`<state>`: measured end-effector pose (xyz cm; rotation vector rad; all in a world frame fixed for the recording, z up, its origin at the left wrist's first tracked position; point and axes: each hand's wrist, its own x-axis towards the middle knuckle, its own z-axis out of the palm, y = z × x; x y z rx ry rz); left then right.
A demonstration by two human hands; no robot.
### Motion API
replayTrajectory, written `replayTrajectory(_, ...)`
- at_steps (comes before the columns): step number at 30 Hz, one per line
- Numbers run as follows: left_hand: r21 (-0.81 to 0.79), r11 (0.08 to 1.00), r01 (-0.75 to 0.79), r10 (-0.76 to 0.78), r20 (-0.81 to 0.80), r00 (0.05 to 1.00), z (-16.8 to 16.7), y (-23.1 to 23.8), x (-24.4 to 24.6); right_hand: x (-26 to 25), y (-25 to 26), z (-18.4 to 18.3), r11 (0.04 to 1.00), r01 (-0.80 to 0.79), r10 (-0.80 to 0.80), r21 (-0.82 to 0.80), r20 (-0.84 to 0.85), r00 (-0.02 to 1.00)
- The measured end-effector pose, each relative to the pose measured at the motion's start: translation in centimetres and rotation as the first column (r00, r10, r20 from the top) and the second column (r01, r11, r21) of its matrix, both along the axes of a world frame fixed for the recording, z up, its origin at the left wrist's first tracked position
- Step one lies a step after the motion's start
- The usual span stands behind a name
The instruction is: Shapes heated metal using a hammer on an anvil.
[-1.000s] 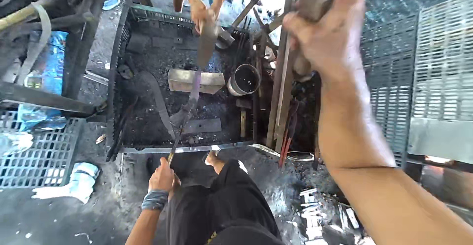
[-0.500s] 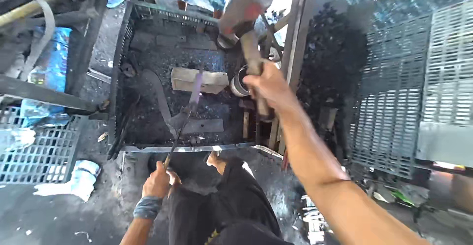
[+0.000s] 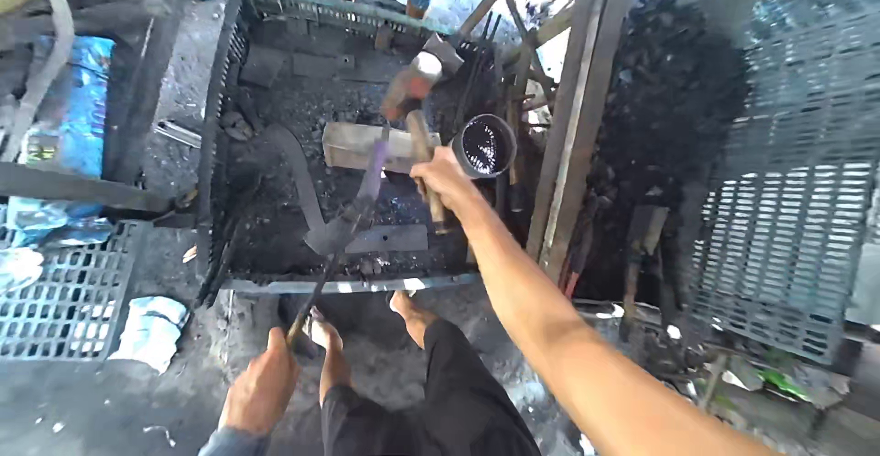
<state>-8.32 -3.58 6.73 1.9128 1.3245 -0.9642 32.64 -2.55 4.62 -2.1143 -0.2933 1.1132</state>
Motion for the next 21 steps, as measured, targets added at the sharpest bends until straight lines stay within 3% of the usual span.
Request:
replayTrajectory(2,-0.011,1.000,0.006,-0.006,0.018,1.000,0.1,0.7,-0.4,-0.1,-1.9,7.5,0.999,-0.007,0.005,0.040,0.049,0.999)
replayTrajectory(6,-0.008,1.000,0.000,0.000,0.036,0.999,-3.3,1.3,-1.6,0.1,-6.3,21.8,0.974,-0.176,0.097,0.142,0.442,0.892)
replayTrajectory(8,-0.020,1.000,-0.009,0.010,0.025,1.000,-3.4,1.7,-1.5,1.0,-6.4,26.5,0.951,-0.250,0.079,0.181,0.639,0.765)
replayTrajectory(10,-0.025,1.000,-0.014,0.014,0.019,1.000,-2.7,1.7,-1.4,2.2,-4.9,28.3,0.935,-0.283,0.005,0.214,0.789,0.614)
replayTrajectory(12,-0.028,0.999,-0.017,0.017,0.004,1.000,-2.3,1.9,-1.1,3.1,-2.5,26.1,0.910,-0.289,-0.133,0.297,0.870,0.475)
replayTrajectory(14,-0.019,1.000,-0.021,0.021,0.002,1.000,-2.5,1.6,-1.2,2.3,-1.2,19.8,0.909,-0.270,-0.173,0.316,0.878,0.447)
replayTrajectory(16,0.011,1.000,-0.021,0.021,0.005,1.000,-2.8,1.6,-1.2,-0.3,-1.0,10.4,0.977,-0.158,-0.011,0.142,0.777,0.630)
replayTrajectory(17,0.015,1.000,-0.017,0.017,-0.006,1.000,-2.8,1.6,-1.2,-1.4,-1.0,5.3,0.993,-0.117,0.083,0.016,0.611,0.788)
replayTrajectory(19,0.019,1.000,0.003,-0.003,-0.019,1.000,-2.0,1.3,-1.4,-1.6,-0.4,-3.1,0.995,-0.061,0.079,-0.073,0.275,0.958)
replayTrajectory(20,0.026,0.999,0.021,-0.020,-0.020,1.000,-1.3,1.3,-1.6,-1.2,0.0,-3.5,0.998,-0.017,0.023,-0.053,0.118,0.993)
replayTrajectory(21,0.036,0.999,0.023,-0.023,-0.012,1.000,-0.9,1.6,-1.7,-0.5,0.8,-1.2,0.999,0.034,-0.034,0.008,0.013,0.999)
